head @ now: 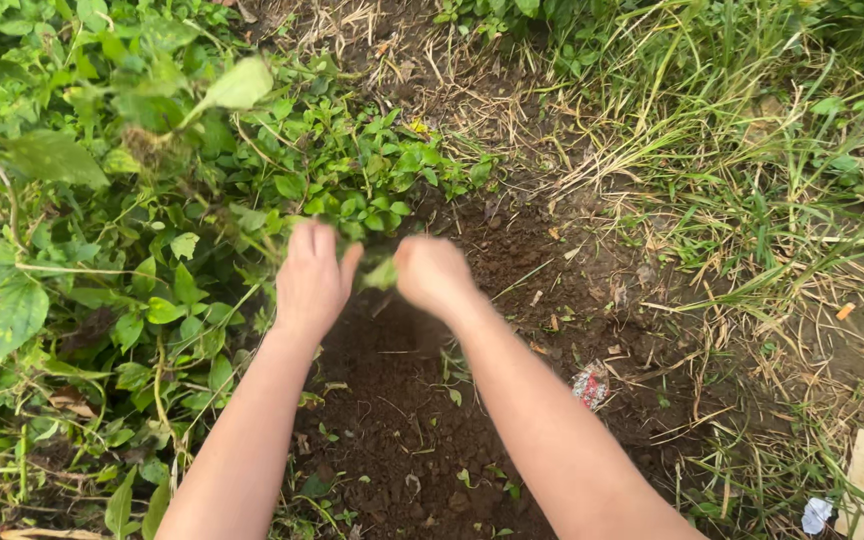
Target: The person clears weeds and small plants from a soil patch by hand.
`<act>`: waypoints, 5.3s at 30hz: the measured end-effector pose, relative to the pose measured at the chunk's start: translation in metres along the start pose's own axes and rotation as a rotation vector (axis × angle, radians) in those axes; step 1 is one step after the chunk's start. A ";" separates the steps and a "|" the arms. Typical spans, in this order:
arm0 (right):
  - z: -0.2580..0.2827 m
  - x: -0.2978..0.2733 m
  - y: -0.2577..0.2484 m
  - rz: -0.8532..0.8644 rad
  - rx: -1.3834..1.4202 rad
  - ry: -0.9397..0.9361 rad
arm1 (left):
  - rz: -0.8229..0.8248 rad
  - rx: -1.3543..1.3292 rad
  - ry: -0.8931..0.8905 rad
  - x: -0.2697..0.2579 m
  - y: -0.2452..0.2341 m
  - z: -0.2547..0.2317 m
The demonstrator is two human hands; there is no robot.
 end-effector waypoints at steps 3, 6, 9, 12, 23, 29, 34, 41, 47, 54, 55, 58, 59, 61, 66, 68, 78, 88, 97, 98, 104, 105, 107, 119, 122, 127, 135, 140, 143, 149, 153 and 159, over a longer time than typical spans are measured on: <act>-0.010 0.015 -0.060 -0.052 0.055 0.015 | -0.173 -0.207 -0.034 0.009 -0.019 -0.004; -0.016 0.017 -0.104 -0.181 -0.003 0.062 | 0.009 -0.315 -0.238 0.015 0.001 0.006; -0.027 0.016 -0.107 -0.175 -0.144 0.121 | 0.057 -0.090 -0.141 0.003 0.020 0.005; -0.026 0.015 -0.079 -0.239 -0.330 0.061 | -0.148 0.047 0.109 -0.012 0.015 0.008; 0.004 0.078 0.225 0.051 1.840 0.590 | -0.006 0.089 -0.054 -0.017 0.015 0.052; -0.007 0.128 0.276 -0.109 2.238 0.839 | 0.099 0.072 -0.243 -0.014 0.025 0.051; -0.039 0.127 0.289 -0.093 2.109 0.855 | 0.102 -0.241 -0.349 -0.002 0.018 0.055; -0.054 0.089 0.267 -0.213 1.445 0.592 | 0.024 -0.134 -0.385 0.002 0.018 0.082; -0.027 0.045 0.213 -0.188 1.395 0.671 | -0.006 -0.083 -0.412 0.008 0.011 0.078; -0.032 -0.008 0.138 -0.134 1.335 0.556 | -0.310 0.078 -0.317 0.011 -0.031 0.036; -0.039 -0.009 0.130 -0.155 1.329 0.555 | -0.313 0.062 -0.305 0.016 -0.030 0.023; -0.054 -0.010 0.129 -0.257 1.474 0.657 | 0.143 0.353 -0.115 0.016 0.019 -0.001; -0.057 -0.006 0.134 -0.312 1.586 0.697 | 0.205 0.320 0.102 0.009 0.040 -0.020; -0.062 0.002 0.146 -0.374 1.698 0.731 | 0.261 0.282 0.325 0.000 0.070 -0.028; -0.055 0.057 0.206 -0.096 2.019 0.649 | 0.232 0.698 0.057 0.004 0.083 0.037; -0.045 0.080 0.227 -0.040 2.036 0.682 | 0.224 0.712 0.049 0.000 0.079 0.040; -0.045 0.142 0.263 -0.116 1.773 0.726 | 0.428 0.500 -0.321 -0.013 0.054 0.064; -0.071 0.144 0.235 0.004 1.393 0.571 | 0.678 -0.351 -0.690 0.000 0.066 0.074; -0.052 0.118 0.225 0.058 0.355 0.081 | 0.582 -0.516 -1.072 -0.015 0.069 0.093; -0.055 0.109 0.223 -0.068 0.598 0.226 | 0.571 -0.518 -1.078 -0.017 0.069 0.094; -0.058 0.096 0.233 -0.314 1.238 0.386 | 0.536 -0.532 -1.061 -0.010 0.087 0.109; -0.062 0.093 0.233 -0.325 1.242 0.398 | 0.519 -0.533 -1.007 -0.010 0.091 0.110; -0.065 0.092 0.229 -0.283 1.322 0.383 | 0.525 -0.541 -1.031 -0.011 0.100 0.115; -0.055 0.083 0.231 -0.371 1.499 0.449 | 0.465 -0.155 -0.820 -0.035 0.094 0.115; -0.064 0.076 0.201 -0.260 1.077 0.308 | 0.432 -0.035 -0.742 -0.032 0.071 0.106; -0.065 0.092 0.146 -0.145 0.560 0.006 | -0.134 0.154 -0.155 0.015 0.050 0.013; -0.106 0.122 0.231 0.154 0.928 0.205 | 0.238 0.579 -0.250 -0.001 0.095 -0.003; -0.109 0.146 0.250 0.323 1.008 0.576 | 0.685 0.838 -0.346 -0.033 0.089 0.024; -0.097 0.142 0.244 0.160 0.980 0.580 | 0.636 0.880 -0.293 -0.029 0.098 0.034; -0.080 0.118 0.214 -0.014 0.611 0.358 | 0.599 0.763 -0.282 -0.030 0.116 0.051; -0.065 0.117 0.204 -0.169 0.442 0.202 | 0.505 0.752 -0.260 -0.044 0.120 0.049; -0.069 0.112 0.206 -0.255 0.505 0.268 | 0.374 0.684 -0.245 -0.044 0.101 0.047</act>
Point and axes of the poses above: each hand's wrist, its own x-axis towards the middle knuckle, its own y-axis out of the palm, z = x × y, the point moved 7 cm from there along x, towards the middle knuckle, and after that the axes turned 12 degrees about -y, right-handed, at the moved point
